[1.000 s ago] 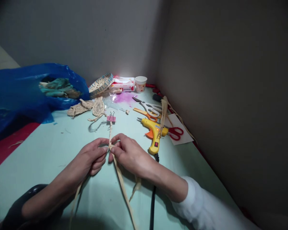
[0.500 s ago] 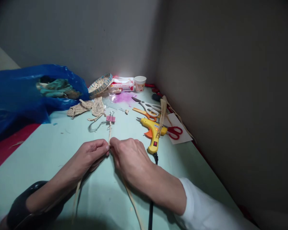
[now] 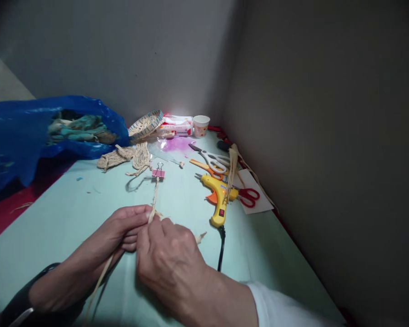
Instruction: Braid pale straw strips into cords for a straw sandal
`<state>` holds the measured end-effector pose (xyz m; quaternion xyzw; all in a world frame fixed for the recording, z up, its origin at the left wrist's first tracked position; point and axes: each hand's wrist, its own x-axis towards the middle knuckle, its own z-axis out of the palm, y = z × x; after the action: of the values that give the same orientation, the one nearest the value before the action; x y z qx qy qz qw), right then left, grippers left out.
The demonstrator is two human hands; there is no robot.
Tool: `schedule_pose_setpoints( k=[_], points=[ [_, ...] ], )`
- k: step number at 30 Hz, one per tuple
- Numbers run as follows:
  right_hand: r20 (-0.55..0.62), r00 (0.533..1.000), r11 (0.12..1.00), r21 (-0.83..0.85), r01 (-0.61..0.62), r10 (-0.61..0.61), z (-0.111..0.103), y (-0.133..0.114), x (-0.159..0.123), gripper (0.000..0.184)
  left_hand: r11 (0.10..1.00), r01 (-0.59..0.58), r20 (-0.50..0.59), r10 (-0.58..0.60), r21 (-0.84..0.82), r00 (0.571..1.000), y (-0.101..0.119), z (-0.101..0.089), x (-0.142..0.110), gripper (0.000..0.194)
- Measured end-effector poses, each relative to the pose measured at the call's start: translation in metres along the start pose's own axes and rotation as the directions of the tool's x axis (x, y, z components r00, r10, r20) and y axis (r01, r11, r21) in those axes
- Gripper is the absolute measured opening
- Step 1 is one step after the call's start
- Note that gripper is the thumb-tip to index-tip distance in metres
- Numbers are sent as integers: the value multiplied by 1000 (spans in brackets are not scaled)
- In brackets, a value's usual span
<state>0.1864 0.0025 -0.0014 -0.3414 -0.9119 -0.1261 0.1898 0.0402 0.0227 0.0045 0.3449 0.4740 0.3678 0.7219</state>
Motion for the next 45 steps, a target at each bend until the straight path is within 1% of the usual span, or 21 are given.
schedule_pose_setpoints(
  k=[2,5,7,8,10,11,14,16,19,22,25,27,30,33,34,37,39,40,42,44,45],
  points=[
    [25,1000,1000,5,7,-7,2,-1,-1,23,1000,-6,-5,6,-25,1000,0,0,-1,26],
    [77,997,993,119,10,-20,-4,8,3,19,996,-24,-25,26,88,999,0,-1,-2,23],
    [100,993,959,270,-88,63,-12,20,10,20,981,-45,-53,56,187,997,-1,-1,-3,20],
    [116,981,921,342,-184,153,-16,27,13,24,975,-54,-64,69,217,996,-1,-2,-3,19],
    [165,927,792,483,-373,336,-19,41,19,25,967,-75,-68,94,244,993,-1,-1,-4,18],
    [234,905,710,562,-425,356,-18,47,21,25,964,-83,-65,102,253,993,-1,-1,-4,17],
    [460,873,455,751,-478,159,-6,55,23,26,935,-105,-69,136,339,988,0,1,-5,19],
    [494,864,391,779,-490,99,3,54,23,30,884,-134,-88,192,448,977,2,3,-5,21],
    [455,875,423,769,-480,164,11,52,23,31,709,-185,-92,333,680,938,3,7,-8,24],
    [436,880,411,779,-474,190,13,51,23,34,401,-112,-79,429,909,900,4,14,-13,26],
    [429,874,394,780,-486,228,12,50,22,36,139,6,-67,440,990,895,3,19,-20,29],
    [427,867,386,777,-497,257,12,48,21,36,68,35,-61,432,997,900,3,21,-23,30],
    [427,855,326,796,-509,293,13,45,19,35,96,15,-52,406,995,912,0,21,-25,31],
    [432,852,170,854,-492,296,16,43,17,32,129,-11,-42,403,992,914,-5,22,-24,30],
    [448,846,81,869,-488,289,16,42,17,30,125,-13,-39,409,992,912,-8,23,-23,29],
    [542,807,-266,835,-482,236,17,40,18,23,52,-1,-21,415,999,910,-16,32,-23,28],
    [604,773,-438,758,-483,194,15,38,20,22,2,-13,10,414,1000,910,-18,37,-25,30],
    [623,760,-487,729,-481,182,14,38,21,22,-1,-35,32,419,999,907,-18,39,-27,30],
    [640,746,-534,703,-471,184,12,39,23,21,48,-102,69,458,994,886,-13,38,-33,30],
    [635,750,-539,705,-461,188,10,40,24,19,163,-139,26,556,977,831,-4,31,-38,33],
    [632,753,-538,706,-461,184,10,40,24,18,244,-142,-40,614,959,788,1,25,-39,33]
  ],
)
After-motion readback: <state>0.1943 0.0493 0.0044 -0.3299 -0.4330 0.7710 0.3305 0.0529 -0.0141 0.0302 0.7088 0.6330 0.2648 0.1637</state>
